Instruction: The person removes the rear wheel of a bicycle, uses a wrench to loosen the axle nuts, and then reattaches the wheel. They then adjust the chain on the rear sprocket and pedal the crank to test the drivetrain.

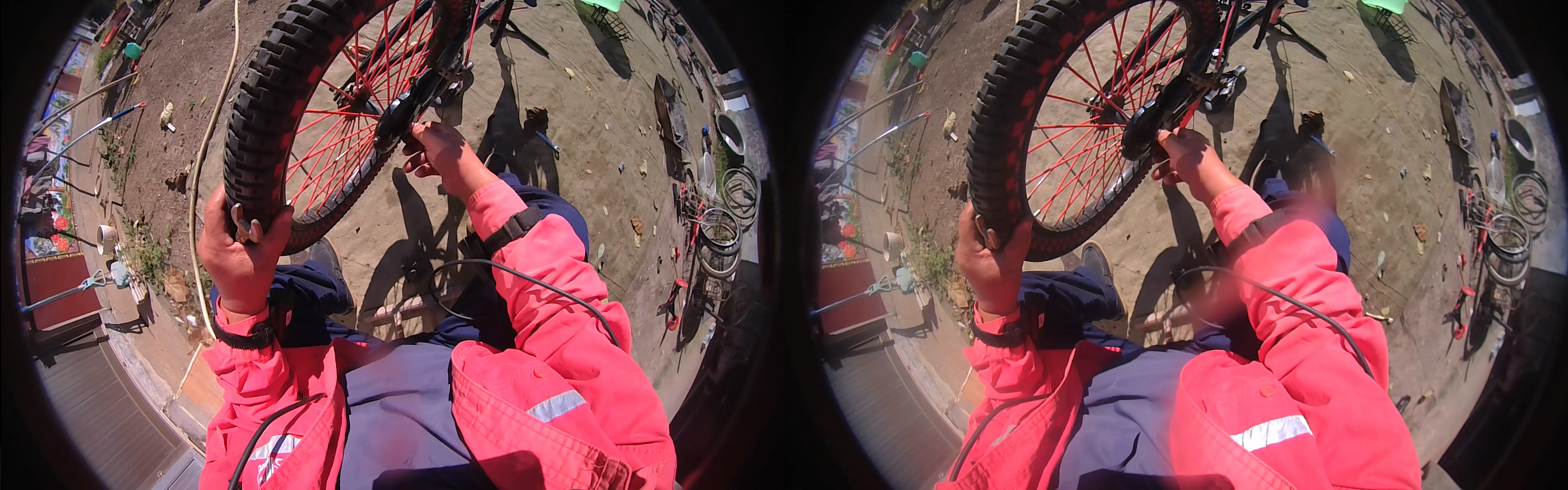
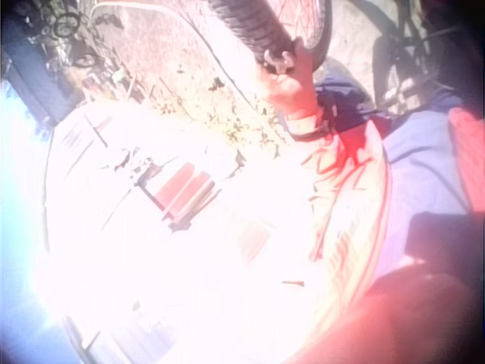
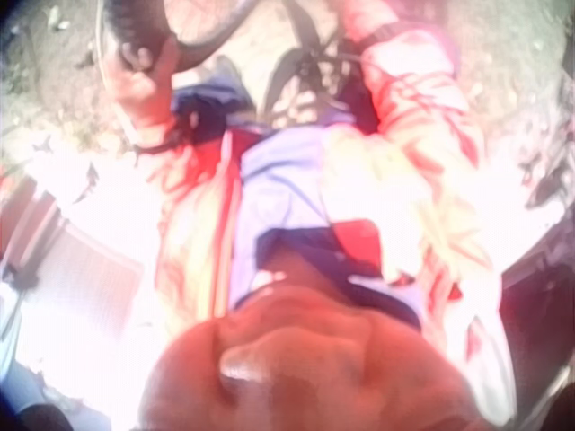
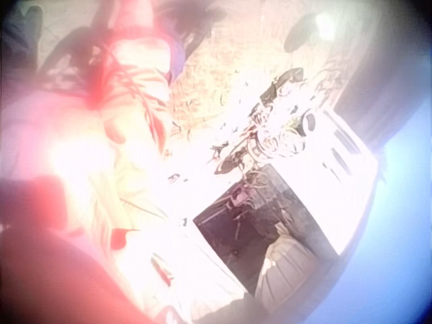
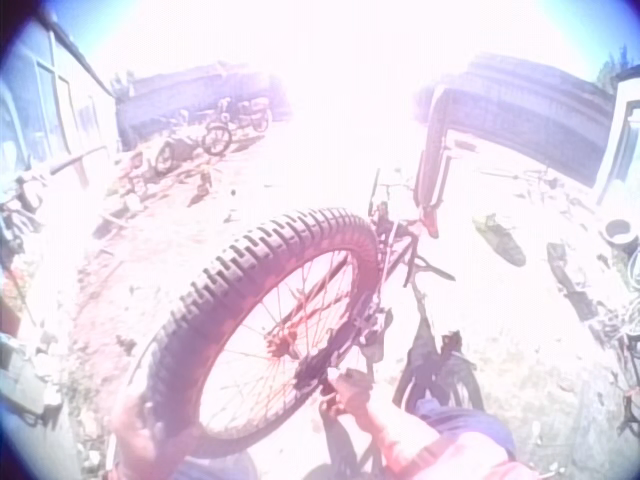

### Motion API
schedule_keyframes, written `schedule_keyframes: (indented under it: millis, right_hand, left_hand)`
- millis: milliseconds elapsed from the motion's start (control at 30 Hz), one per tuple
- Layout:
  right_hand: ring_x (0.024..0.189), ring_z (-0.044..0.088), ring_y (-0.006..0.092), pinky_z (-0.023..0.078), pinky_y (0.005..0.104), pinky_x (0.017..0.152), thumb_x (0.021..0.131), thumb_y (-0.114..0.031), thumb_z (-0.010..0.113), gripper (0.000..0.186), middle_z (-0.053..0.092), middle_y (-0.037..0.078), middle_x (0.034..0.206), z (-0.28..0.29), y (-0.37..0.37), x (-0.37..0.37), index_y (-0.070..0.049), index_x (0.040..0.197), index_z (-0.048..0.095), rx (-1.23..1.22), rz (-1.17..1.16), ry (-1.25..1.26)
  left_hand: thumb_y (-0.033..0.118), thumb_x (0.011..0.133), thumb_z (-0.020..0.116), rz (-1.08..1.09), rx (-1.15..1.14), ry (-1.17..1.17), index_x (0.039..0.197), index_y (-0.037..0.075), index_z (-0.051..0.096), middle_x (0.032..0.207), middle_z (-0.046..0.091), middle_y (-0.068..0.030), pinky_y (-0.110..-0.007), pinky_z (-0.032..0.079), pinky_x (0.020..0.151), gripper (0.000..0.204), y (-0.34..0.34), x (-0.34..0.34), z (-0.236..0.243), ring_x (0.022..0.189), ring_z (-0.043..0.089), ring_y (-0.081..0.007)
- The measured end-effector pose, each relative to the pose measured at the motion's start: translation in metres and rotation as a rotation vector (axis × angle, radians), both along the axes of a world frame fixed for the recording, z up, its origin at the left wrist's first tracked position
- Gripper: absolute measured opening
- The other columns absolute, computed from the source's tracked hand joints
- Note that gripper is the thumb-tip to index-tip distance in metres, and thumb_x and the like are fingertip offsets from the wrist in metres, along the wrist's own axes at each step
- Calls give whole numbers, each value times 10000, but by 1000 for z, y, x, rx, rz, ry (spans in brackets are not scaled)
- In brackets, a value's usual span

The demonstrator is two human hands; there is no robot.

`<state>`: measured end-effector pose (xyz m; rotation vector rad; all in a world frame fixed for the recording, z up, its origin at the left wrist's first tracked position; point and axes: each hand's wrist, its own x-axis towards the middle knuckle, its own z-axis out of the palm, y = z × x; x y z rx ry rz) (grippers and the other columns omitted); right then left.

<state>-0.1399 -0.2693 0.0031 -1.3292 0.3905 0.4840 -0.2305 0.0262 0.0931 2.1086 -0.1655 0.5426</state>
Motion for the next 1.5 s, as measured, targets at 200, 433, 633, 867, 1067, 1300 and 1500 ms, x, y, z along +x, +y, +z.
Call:
schedule_keyframes:
  millis: [200,433,633,867,1067,1300,1500]
  right_hand:
    - [645,692,183,496,295,533,1038,-317,565,289,717,69,982,-3,-2,1,-57,1146,627,20,-5,12]
    - [617,687,191,493,307,516,1054,-416,526,381,707,57,955,-6,1,0,-58,1149,619,-47,2,-107]
    - [636,685,174,475,289,523,1035,-386,570,321,710,49,949,-8,-1,7,-89,1143,625,12,42,146]
    - [642,684,179,466,286,515,1038,-382,563,298,694,41,913,-14,-4,-2,-99,1107,622,31,1,-109]
    - [640,683,178,468,295,520,1043,-386,553,319,697,49,944,-7,-2,0,-80,1108,616,18,-32,0]
    - [626,678,180,456,292,509,1045,-397,552,330,697,50,906,-6,-1,3,-78,1089,621,66,27,65]
    - [616,672,177,453,282,500,1044,-402,558,336,703,53,913,-8,-2,2,-76,1087,628,26,-10,48]
  left_hand:
    - [62,706,908,4,13,6,1276,31,623,1010,719,-46,-296,536,820,638,-1,0,2,887,663,-131]
    - [55,704,904,2,-14,11,1280,32,623,1009,720,-49,-295,537,821,641,0,1,1,887,664,-131]
    - [55,705,905,-8,5,-2,1285,31,620,1015,723,-49,-296,537,822,647,1,1,1,887,668,-135]
    - [48,710,901,-7,-12,12,1274,29,624,1018,722,-44,-295,538,827,629,-1,1,1,894,666,-128]
    - [42,715,898,-6,-20,15,1268,27,624,1017,717,-41,-291,537,830,617,-3,0,3,900,664,-124]
    - [17,773,855,-41,-11,40,1311,6,594,1096,708,-49,-300,523,899,598,1,-1,2,976,659,-133]
    - [-13,815,819,-70,-43,72,1344,-12,567,1166,697,-60,-301,508,954,586,5,-2,0,1047,656,-144]
